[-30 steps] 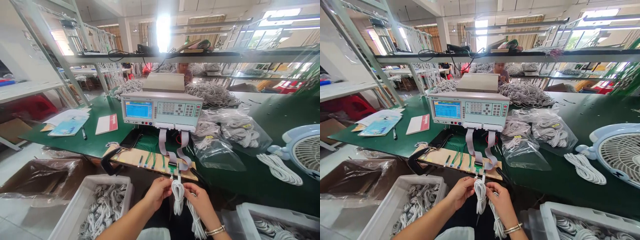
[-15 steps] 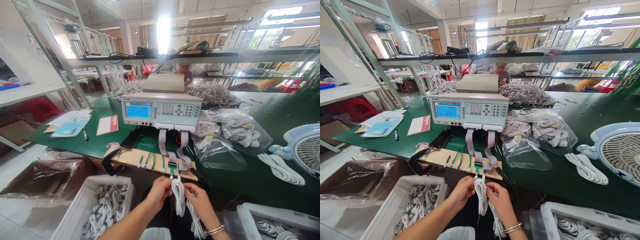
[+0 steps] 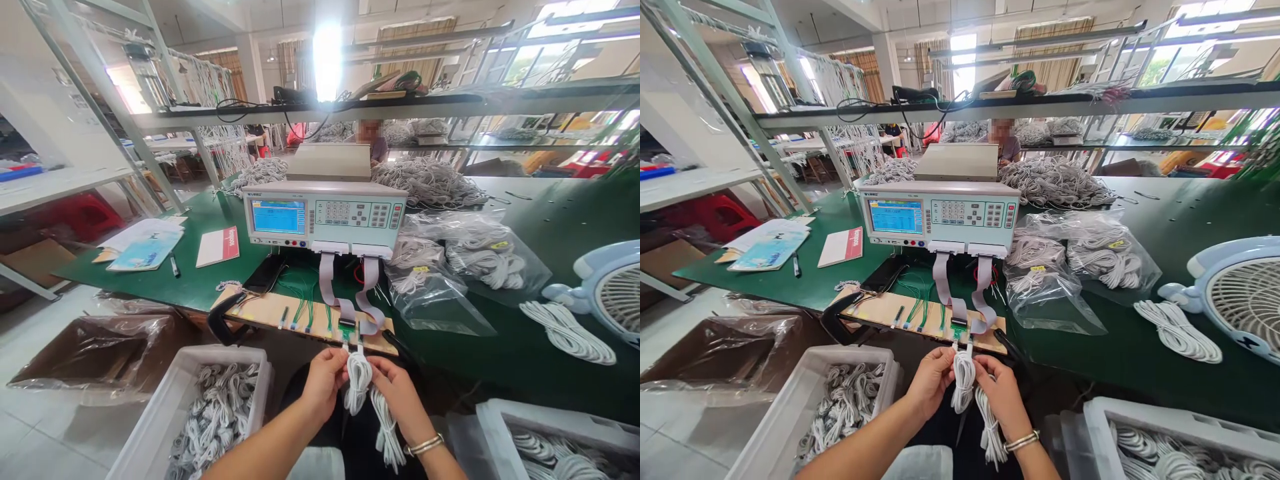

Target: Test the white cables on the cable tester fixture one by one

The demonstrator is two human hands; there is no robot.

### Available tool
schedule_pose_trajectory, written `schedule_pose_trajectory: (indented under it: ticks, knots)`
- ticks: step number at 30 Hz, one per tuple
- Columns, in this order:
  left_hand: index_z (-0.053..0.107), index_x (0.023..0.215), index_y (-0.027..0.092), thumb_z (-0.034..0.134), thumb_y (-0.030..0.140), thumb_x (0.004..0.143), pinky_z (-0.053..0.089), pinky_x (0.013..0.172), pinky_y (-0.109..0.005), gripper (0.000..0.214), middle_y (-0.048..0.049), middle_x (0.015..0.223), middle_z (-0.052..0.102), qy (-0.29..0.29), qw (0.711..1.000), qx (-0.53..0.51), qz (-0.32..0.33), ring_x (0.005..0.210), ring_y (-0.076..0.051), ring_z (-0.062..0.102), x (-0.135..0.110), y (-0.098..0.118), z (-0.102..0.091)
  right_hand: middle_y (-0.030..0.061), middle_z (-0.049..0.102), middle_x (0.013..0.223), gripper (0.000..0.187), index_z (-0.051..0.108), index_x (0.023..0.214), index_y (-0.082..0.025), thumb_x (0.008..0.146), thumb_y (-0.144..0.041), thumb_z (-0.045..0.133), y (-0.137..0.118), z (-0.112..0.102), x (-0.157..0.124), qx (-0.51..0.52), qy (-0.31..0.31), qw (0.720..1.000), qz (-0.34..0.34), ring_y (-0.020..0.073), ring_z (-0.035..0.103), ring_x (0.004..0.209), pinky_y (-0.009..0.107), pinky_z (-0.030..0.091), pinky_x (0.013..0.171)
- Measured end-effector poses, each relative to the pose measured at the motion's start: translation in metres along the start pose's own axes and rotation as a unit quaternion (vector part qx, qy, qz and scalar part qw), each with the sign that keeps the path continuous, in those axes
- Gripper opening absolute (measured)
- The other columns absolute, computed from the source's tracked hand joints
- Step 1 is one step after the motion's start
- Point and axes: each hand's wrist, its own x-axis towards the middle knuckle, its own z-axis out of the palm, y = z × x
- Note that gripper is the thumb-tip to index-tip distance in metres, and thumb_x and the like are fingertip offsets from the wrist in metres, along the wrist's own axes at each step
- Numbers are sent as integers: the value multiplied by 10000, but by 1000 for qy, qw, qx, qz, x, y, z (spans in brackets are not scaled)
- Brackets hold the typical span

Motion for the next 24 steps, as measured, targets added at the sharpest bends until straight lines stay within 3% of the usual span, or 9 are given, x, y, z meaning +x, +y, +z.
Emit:
schedule_pose_trajectory:
  ticks: [6, 12, 17, 22, 24]
  knots:
    - [604, 781, 131, 578, 488, 591, 335, 496, -183, 405, -12, 650, 558, -44, 994, 55, -86, 485, -59, 440, 7, 13, -3, 44, 662, 695, 338, 654, 825, -147, 675, -427, 539, -10, 9, 15, 37, -36, 997, 61, 200, 576, 644, 292, 449, 614]
    - [617, 716, 109, 566, 484, 591, 298, 462, -194, 399, -14, 568, 503, -47, 996, 66, -44, 428, -58, 370, 19, 10, 0, 46, 666, 653, 318, 669, 802, -177, 654, -436, 560, -3, 3, 32, 30, -85, 993, 76, 216, 584, 649, 303, 452, 640]
    - [612, 664, 99, 578, 463, 583, 295, 465, -201, 375, -24, 560, 511, -35, 996, 71, -30, 425, -63, 372, 17, 15, 5, 40, 654, 609, 309, 675, 706, -179, 612, -459, 586, 3, 4, 36, 26, -66, 996, 59, 217, 574, 627, 291, 450, 623]
    - [602, 613, 102, 601, 411, 566, 341, 511, -223, 313, -42, 574, 543, -3, 999, 35, -14, 508, -114, 465, 2, 14, 12, 20, 615, 532, 333, 650, 592, -173, 603, -495, 568, 5, 9, 21, 17, -47, 997, 50, 202, 551, 558, 276, 438, 559]
    - [609, 677, 107, 576, 447, 577, 343, 489, -227, 356, -41, 599, 540, -14, 999, 26, -41, 519, -124, 472, -7, 8, 9, 12, 600, 512, 345, 641, 577, -168, 609, -501, 559, 8, 13, 10, 17, -46, 997, 62, 193, 541, 536, 263, 427, 524]
